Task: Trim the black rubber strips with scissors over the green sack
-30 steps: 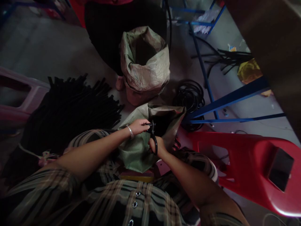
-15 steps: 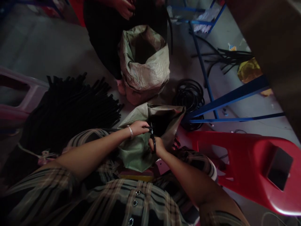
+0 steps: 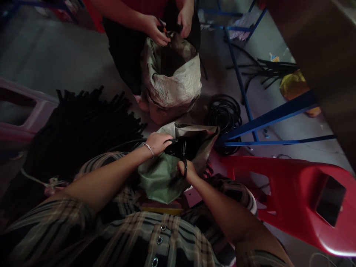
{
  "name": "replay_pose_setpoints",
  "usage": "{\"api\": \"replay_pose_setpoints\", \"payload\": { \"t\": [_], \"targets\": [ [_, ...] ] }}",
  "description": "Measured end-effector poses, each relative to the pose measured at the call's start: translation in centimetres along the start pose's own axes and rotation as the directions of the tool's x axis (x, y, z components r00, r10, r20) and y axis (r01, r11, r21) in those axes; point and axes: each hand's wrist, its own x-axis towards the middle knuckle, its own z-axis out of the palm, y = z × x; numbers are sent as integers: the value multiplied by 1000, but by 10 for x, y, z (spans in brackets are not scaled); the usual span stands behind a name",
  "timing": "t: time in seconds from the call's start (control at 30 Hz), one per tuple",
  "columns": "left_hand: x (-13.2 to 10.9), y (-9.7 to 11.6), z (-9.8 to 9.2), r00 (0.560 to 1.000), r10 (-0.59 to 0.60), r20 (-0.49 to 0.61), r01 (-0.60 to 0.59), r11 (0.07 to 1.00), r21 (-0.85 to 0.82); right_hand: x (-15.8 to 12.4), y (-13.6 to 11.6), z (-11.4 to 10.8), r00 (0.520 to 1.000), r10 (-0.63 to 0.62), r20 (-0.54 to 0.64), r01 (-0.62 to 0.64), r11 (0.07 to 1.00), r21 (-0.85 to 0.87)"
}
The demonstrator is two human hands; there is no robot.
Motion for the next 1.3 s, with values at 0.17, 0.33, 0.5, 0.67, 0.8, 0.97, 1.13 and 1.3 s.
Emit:
{"api": "replay_pose_setpoints", "payload": {
  "t": [0.17,0.33,0.5,0.67,0.8,0.97,1.13,1.3],
  "targets": [
    [-2,-4,-1,997,-72,18,71,997,8,2,2,1,1000,9,3,-9,999,-32],
    [-3,-4,-2,994,-101,51,97,992,78,8,10,9,1000,5,11,-4,999,-45],
    [-7,0,-5,994,-102,31,99,991,92,8,15,13,999,-10,36,14,994,-112],
    [-11,1,-3,996,-81,40,75,988,132,3,8,10,997,-18,77,24,997,-76],
    [-14,1,-3,998,-55,43,47,984,171,-2,0,7,997,35,69,-32,999,-43],
    [-18,2,-7,998,-58,4,56,988,143,-5,-8,2,999,44,26,-43,999,-29],
    [-19,2,-5,998,-42,38,40,997,63,-9,-16,-2,1000,-29,1,29,996,-80],
    [-19,2,-5,999,-34,23,35,999,-35,-7,-16,2,979,-195,-49,190,977,-99]
  ]
}}
